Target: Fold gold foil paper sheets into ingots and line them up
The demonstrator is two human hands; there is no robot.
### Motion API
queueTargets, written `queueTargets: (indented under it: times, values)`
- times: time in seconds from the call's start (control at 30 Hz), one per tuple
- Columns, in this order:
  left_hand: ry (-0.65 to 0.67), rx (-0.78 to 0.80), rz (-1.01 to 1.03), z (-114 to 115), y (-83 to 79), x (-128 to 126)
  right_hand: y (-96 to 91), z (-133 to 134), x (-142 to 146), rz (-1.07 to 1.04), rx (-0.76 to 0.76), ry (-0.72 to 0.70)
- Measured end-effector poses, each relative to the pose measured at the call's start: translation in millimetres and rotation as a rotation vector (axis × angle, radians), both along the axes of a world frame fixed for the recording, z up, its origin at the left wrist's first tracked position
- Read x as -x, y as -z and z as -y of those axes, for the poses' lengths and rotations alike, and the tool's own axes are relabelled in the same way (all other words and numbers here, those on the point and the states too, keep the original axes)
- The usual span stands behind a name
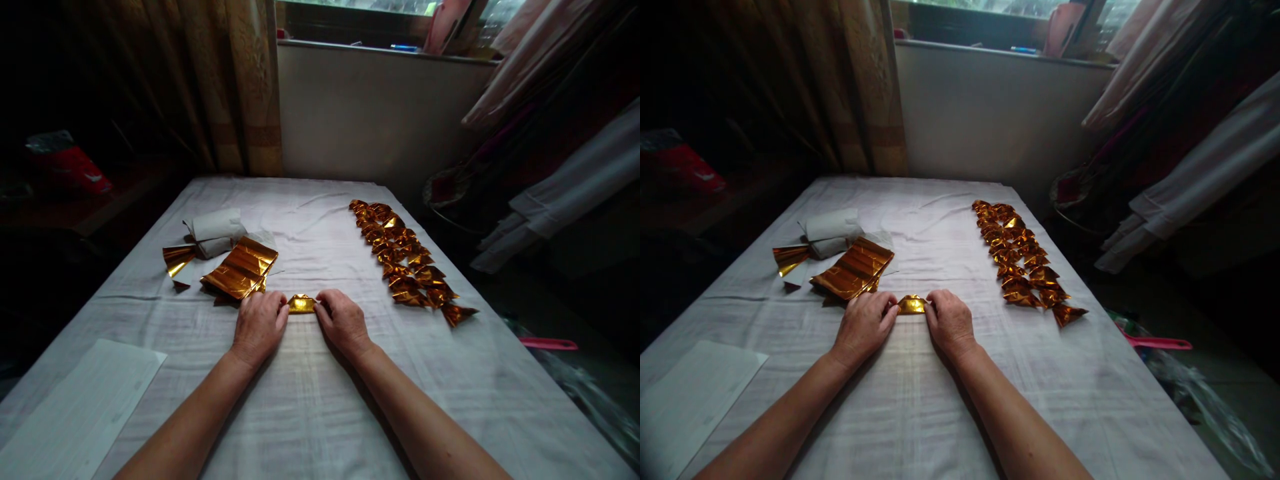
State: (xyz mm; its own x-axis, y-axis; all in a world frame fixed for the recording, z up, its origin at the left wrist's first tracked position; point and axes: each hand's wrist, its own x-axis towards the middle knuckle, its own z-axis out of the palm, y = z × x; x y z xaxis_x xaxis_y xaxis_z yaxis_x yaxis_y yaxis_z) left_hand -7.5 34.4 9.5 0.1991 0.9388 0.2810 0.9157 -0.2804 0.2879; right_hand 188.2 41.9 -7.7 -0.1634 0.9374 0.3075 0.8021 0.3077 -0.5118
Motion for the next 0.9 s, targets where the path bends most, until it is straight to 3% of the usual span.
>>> queueTargets:
  times: [0.2, 0.5, 0.9]
  values:
    - [-0.025, 0.008, -0.081, 4, -3.6, -3, -2.0, 1, 2, 0.036, -0.002, 0.0]
    - [-0.043, 0.028, -0.022, 5, 0.2, 0, -6.6, 4, 7, 0.188, -0.003, 0.004]
    - [-0.032, -0.018, -0.028, 7, 4.5, 8, -7.5, 4, 8, 0.15, -0.005, 0.02]
